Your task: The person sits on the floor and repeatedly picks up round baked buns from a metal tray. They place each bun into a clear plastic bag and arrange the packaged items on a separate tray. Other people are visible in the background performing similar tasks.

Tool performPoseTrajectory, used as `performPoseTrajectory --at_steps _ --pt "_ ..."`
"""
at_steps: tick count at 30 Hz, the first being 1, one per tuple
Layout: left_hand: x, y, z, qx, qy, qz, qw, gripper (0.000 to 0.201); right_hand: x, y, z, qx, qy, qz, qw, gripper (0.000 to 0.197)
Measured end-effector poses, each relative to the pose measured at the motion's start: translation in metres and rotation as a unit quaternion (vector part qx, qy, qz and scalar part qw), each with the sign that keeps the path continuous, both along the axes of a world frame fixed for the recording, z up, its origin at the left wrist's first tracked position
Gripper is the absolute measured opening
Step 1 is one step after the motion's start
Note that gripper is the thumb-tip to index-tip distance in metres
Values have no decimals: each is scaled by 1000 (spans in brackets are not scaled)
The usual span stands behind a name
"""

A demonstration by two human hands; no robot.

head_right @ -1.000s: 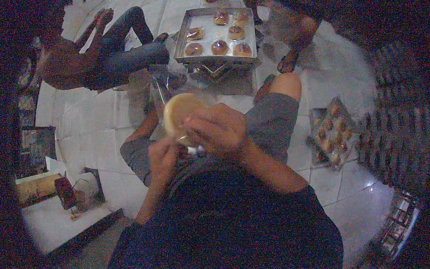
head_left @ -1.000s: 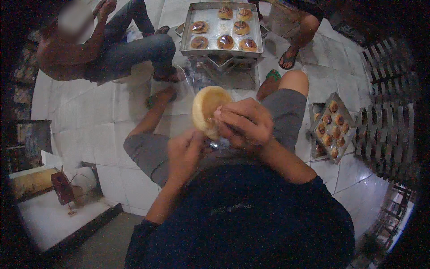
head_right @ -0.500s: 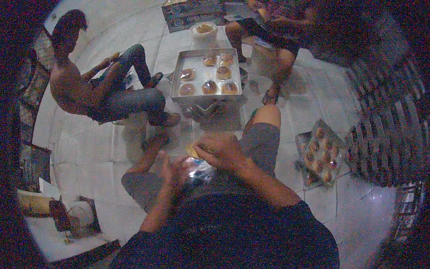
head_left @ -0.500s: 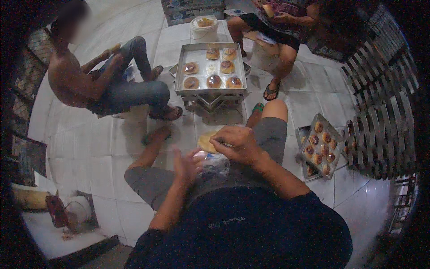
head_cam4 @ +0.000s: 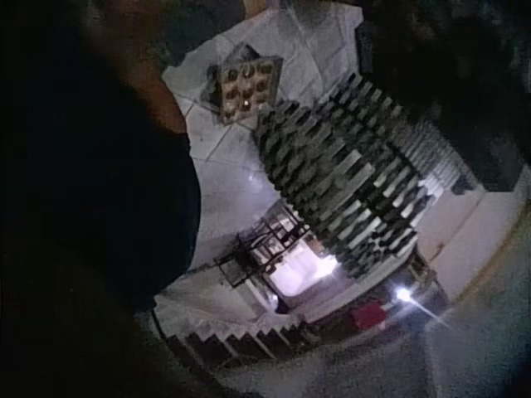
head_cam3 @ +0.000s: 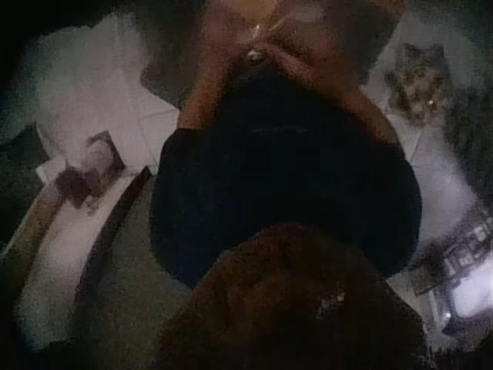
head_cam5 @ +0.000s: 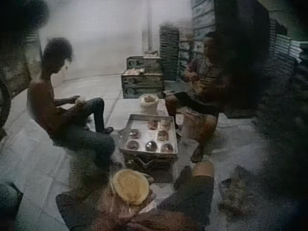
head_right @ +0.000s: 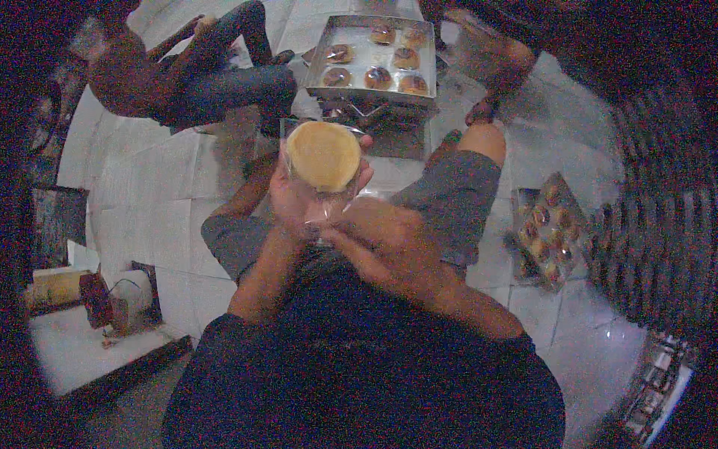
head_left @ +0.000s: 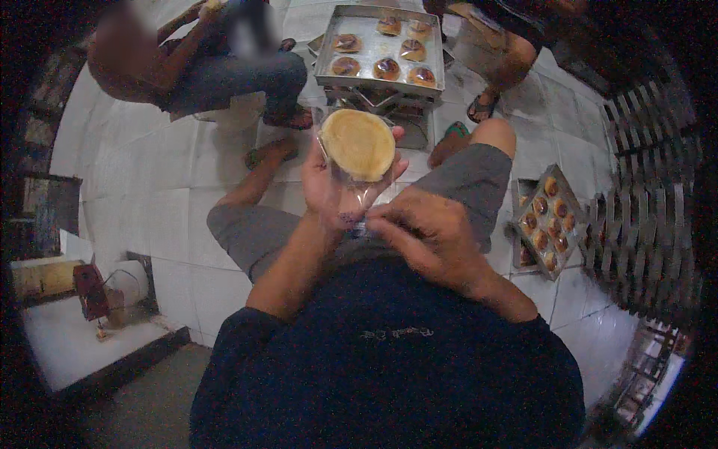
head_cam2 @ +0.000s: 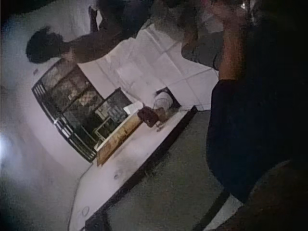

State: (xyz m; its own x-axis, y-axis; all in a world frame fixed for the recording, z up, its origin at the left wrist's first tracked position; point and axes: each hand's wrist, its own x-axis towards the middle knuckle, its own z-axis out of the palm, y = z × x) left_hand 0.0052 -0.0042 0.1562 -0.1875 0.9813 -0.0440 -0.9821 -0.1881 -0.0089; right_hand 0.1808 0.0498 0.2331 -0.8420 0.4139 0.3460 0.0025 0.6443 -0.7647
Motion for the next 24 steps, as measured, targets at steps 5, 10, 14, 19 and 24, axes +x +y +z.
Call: performPoseTrajectory --at_steps 5,10,14,19,24 --pt "4 -16 -2 30 117 30 992 86 -26 -12 -14 70 75 40 994 18" --pt "2 -15 -16 -126 138 137 973 77 -43 -19 -35 168 -132 68 974 23" --pt "-7 -8 -54 -211 18 116 970 75 -46 -1 -52 -188 -110 458 862 23" --pt "-44 -25 -63 -135 -12 129 982 88 -90 54 -55 -199 12 28 980 35" --pt "-70 -45 -101 -229 -13 113 967 94 -182 180 -221 -678 -138 -22 722 62"
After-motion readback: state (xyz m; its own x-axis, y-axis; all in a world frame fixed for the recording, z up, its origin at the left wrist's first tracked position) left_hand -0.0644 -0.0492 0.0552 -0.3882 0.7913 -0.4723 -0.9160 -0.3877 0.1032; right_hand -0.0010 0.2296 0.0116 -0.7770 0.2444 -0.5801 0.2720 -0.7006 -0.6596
